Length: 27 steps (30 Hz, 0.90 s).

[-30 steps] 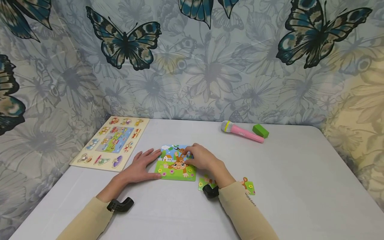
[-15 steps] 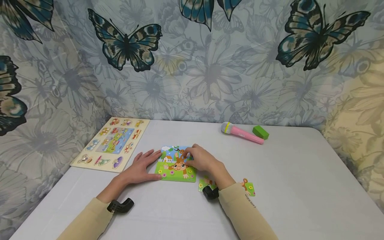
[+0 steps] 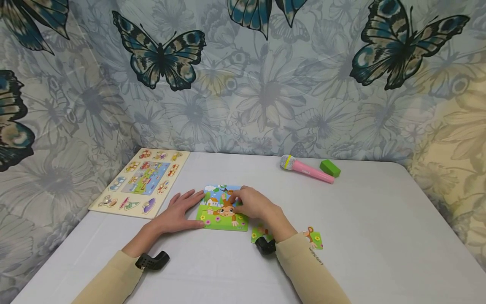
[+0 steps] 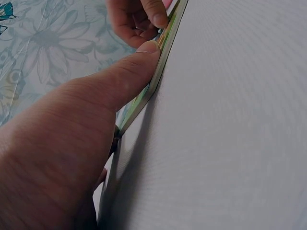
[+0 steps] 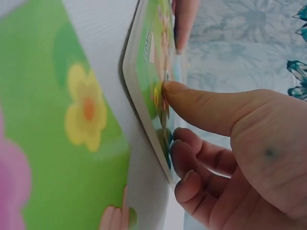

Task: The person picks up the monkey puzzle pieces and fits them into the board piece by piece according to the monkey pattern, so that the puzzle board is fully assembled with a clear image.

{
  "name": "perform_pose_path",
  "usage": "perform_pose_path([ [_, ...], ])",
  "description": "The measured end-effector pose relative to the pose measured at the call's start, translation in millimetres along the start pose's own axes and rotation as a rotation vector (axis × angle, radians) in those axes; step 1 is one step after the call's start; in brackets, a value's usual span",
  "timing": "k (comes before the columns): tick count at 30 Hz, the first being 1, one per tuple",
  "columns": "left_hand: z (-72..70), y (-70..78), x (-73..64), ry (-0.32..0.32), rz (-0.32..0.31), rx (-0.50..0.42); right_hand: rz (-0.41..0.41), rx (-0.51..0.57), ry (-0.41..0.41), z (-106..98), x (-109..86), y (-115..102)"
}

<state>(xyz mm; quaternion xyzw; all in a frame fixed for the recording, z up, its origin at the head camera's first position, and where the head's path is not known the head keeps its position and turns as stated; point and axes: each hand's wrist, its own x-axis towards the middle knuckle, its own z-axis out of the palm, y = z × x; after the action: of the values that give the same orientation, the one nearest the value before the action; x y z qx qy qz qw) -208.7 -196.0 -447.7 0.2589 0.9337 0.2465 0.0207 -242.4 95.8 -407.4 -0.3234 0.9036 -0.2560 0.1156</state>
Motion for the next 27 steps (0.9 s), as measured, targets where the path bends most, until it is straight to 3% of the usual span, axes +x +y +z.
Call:
perform_pose_path([
  [16, -0.4, 0.8, -0.4, -0.004, -0.008, 0.0, 0.026, -0.051, 0.009, 4.0, 0.5, -7.3],
  [27, -0.8, 1.3, 0.0, -0.004, -0.007, -0.009, -0.019, 0.031, 0.001, -1.9, -1.2, -0.8],
])
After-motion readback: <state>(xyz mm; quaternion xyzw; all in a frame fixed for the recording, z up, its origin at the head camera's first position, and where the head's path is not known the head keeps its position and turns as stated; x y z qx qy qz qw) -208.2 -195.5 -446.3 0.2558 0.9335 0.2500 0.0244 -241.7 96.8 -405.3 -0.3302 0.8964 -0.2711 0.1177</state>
